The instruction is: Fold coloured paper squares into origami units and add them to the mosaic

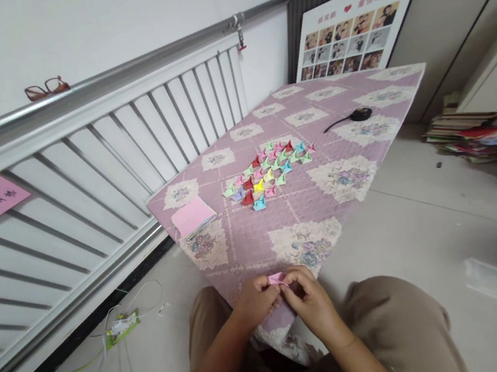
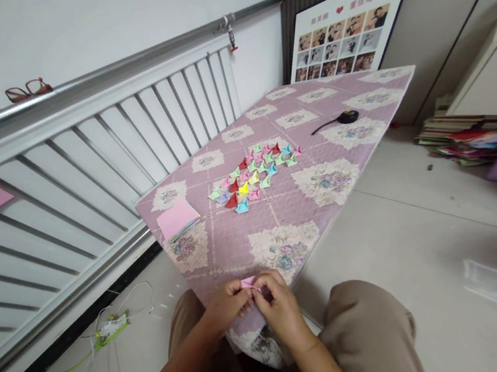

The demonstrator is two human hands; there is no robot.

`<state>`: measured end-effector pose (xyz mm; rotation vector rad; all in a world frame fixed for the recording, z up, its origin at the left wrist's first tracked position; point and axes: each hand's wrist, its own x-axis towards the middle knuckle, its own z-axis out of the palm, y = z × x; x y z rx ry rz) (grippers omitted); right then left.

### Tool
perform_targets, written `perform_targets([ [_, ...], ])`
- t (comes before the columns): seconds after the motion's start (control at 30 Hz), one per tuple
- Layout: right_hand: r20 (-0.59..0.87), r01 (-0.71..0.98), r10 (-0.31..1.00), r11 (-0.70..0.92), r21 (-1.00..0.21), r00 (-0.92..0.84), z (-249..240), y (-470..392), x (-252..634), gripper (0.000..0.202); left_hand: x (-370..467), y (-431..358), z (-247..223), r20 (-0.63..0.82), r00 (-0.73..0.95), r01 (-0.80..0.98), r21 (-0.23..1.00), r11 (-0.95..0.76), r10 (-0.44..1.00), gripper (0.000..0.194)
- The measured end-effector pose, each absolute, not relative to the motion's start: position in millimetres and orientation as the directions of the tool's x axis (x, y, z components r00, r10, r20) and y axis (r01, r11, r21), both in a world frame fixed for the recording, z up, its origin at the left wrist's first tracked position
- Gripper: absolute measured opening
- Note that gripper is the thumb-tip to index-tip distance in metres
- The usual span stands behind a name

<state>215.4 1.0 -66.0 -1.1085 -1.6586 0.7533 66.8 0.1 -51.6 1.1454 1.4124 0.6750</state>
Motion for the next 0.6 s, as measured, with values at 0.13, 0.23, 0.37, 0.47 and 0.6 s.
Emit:
perform_targets([
  [0.13,0.379,0.332,0.915,0.404,-0.852,-0.142,-64.0,0.7,215.9,0.009,66.4,0.3,-52.2,-0.39,0.131,0.236,0.905,0.353,0.912,0.016],
  [0.23,0.437,0.411,0.886,0.461,-0.787,-0.156,-66.1,-0.9,215.0,0.01,66.5,0.8,-53.8,-0.384,0.143,0.22,0.911,0.349,0.912,0.017],
  [0.37,0.533,0.51,0.824,0.548,-0.663,-0.192,-70.1,-3.4,212.4,0.01,65.7,1.5,-53.4,-0.373,0.146,0.204,0.918,0.341,0.916,0.02],
  [0.47,0.565,0.527,0.782,0.607,-0.595,-0.263,-71.6,-3.5,210.5,0.013,64.1,2.4,-50.8,-0.373,0.154,0.196,0.919,0.342,0.915,0.022],
  [0.6,0.621,0.522,0.732,0.659,-0.542,-0.28,-72.2,-2.1,208.2,0.014,60.9,4.0,-48.9,-0.371,0.187,0.183,0.923,0.339,0.909,0.023],
])
